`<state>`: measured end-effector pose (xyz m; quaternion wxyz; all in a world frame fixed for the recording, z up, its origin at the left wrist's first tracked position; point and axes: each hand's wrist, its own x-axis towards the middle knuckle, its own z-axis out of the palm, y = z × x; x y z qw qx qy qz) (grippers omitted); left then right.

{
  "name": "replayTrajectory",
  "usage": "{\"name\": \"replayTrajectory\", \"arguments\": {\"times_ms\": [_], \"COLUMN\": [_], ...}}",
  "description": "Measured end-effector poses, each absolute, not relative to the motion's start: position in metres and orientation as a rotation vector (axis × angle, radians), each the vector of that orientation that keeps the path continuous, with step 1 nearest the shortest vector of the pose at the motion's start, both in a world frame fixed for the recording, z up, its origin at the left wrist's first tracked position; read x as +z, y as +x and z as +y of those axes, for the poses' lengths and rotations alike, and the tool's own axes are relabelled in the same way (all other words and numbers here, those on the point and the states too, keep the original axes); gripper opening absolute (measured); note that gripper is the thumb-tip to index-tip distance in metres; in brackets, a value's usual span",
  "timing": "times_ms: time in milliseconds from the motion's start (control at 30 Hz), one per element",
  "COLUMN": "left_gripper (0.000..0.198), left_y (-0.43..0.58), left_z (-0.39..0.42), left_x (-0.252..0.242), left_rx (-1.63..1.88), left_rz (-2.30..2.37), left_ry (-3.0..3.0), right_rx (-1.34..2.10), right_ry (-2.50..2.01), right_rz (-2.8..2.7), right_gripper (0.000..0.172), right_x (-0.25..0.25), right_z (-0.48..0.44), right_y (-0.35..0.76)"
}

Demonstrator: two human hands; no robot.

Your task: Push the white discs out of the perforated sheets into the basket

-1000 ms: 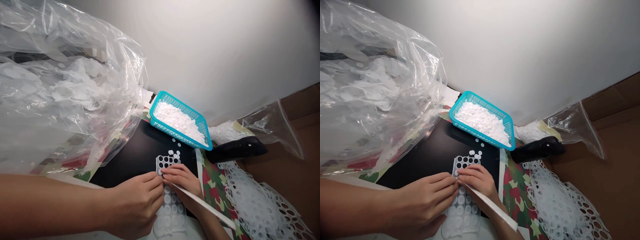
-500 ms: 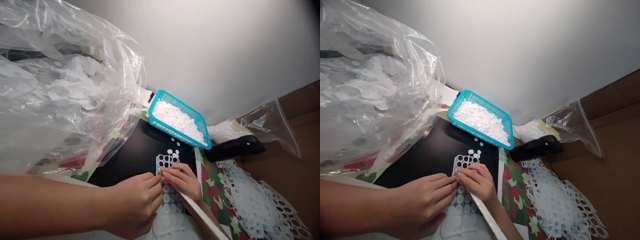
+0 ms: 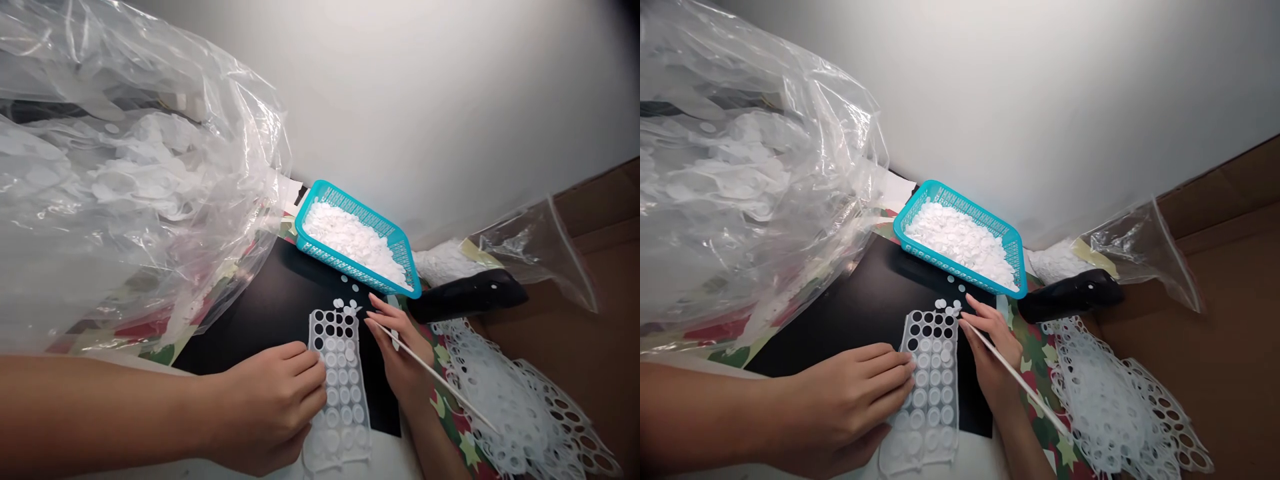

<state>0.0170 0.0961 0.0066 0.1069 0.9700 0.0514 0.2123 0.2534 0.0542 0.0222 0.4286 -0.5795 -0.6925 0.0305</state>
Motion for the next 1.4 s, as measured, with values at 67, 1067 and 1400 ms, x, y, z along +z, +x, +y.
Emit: {"name": "replayTrajectory", "arguments": {"times_ms": [67, 1067, 1400], "left_gripper": [0.032, 0.043, 0.043], "left_y": [0.017, 0.016, 0.016], "left_z": [0.099, 0.102, 0.1], "left_x": [0.01, 0.005, 0.001], "left_rx": [0.598, 0.629, 0.669], "left_rz": [0.104, -0.034, -0.043], "left_ry": [2.832, 2.746, 2.793], "right_rx": [0.263, 0.365, 0.695], "right_ry": [-1.446, -1.485, -1.238], "right_rz": [-1.785, -1.705, -2.049], "right_gripper": [0.018, 0.007, 0.008], "right_x": [0.026, 0.022, 0.027], "right_z": [0.053, 0.057, 0.049], "right_y": [0.258, 0.27, 0.244]}}
